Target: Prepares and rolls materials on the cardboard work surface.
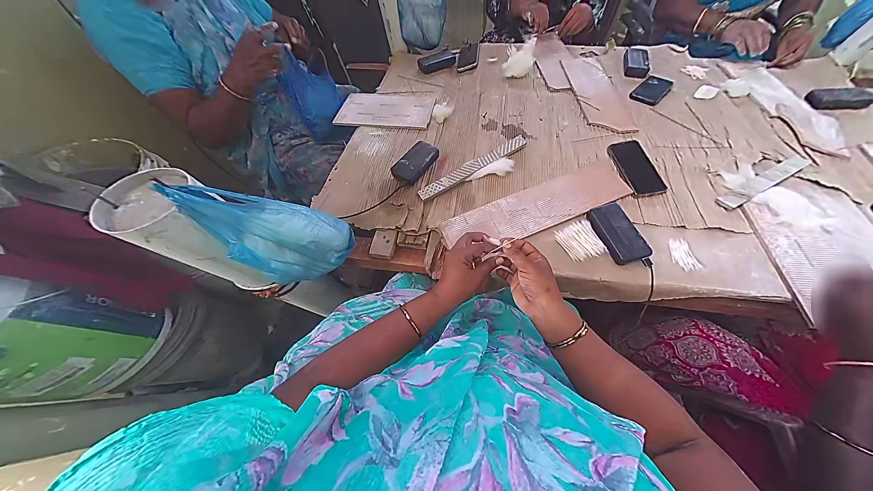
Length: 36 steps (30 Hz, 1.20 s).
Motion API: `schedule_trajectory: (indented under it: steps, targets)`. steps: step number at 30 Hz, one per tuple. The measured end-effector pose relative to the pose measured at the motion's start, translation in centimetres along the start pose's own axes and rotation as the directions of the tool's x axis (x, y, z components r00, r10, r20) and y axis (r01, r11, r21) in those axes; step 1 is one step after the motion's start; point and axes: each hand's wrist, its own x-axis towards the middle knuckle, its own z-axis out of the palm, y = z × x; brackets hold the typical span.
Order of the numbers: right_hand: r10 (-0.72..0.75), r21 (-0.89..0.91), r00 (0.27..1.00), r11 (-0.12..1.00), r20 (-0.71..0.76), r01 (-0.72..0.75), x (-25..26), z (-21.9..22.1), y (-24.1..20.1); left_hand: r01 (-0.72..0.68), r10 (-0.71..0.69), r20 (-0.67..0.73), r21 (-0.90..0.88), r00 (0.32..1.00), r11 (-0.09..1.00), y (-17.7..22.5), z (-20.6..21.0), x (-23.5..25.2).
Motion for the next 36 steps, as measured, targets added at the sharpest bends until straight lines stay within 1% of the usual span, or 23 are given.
schedule_trajectory:
  steps: [6,11,14,16,19,21,24,27,30,33,35,36]
  targets:
    - [0.019,0.063,1.000,0.998,0.002,-0.019,-0.1,0.0,-0.8,0.067,-0.056,0.078,-0.142,0.995,0.988,0.7,-0.9,-1.2]
    - [0.065,0.107,0.998,0.992,0.001,-0.065,-0.3,0.3,-0.7,0.060,-0.051,0.071,-0.134,0.996,0.989,0.2,-0.7,-1.3]
    - [0.079,0.155,0.997,0.985,0.012,-0.080,-0.4,0.4,-0.9,0.052,-0.046,0.039,-0.151,0.998,0.987,0.2,-0.6,-1.2]
    - [0.065,0.171,0.998,0.983,0.021,-0.067,-0.5,0.3,-1.1,0.053,-0.055,-0.011,-0.165,0.998,0.985,0.3,-0.6,-1.1]
    - [0.048,0.169,0.998,0.984,0.049,-0.056,-0.4,0.2,-1.0,0.058,-0.074,-0.086,-0.180,0.994,0.982,0.7,-0.5,-1.0]
    - [0.038,0.167,0.997,0.985,0.060,-0.047,-0.5,0.3,-0.9,0.033,-0.052,-0.107,-0.172,0.993,0.985,0.9,-0.4,-1.1]
    - [-0.002,0.163,1.000,0.987,0.030,-0.003,-0.7,0.4,-0.7,0.006,-0.018,-0.079,-0.149,0.997,0.989,1.1,-0.4,-1.6]
    - [-0.051,0.118,0.999,0.992,-0.017,0.053,-0.5,0.1,-1.1,-0.001,-0.006,-0.032,-0.212,0.999,0.977,0.9,-0.7,-1.9]
    - [-0.115,0.084,0.993,0.990,-0.025,0.116,0.0,-0.3,-1.3,-0.010,0.002,-0.029,-0.280,1.000,0.960,0.6,-0.9,-1.9]
    - [-0.163,0.029,0.987,0.986,0.007,0.163,0.1,-0.4,-1.5,0.069,-0.088,-0.062,-0.266,0.994,0.961,1.3,-1.2,-1.7]
    - [-0.211,-0.048,0.974,0.975,0.077,0.215,0.1,-0.7,-1.4,0.133,-0.164,-0.090,-0.280,0.982,0.951,1.8,-1.4,-1.5]
    - [-0.244,-0.117,0.961,0.959,0.134,0.260,-0.1,-0.9,-1.4,0.146,-0.188,-0.105,-0.316,0.977,0.937,1.9,-1.4,-1.4]
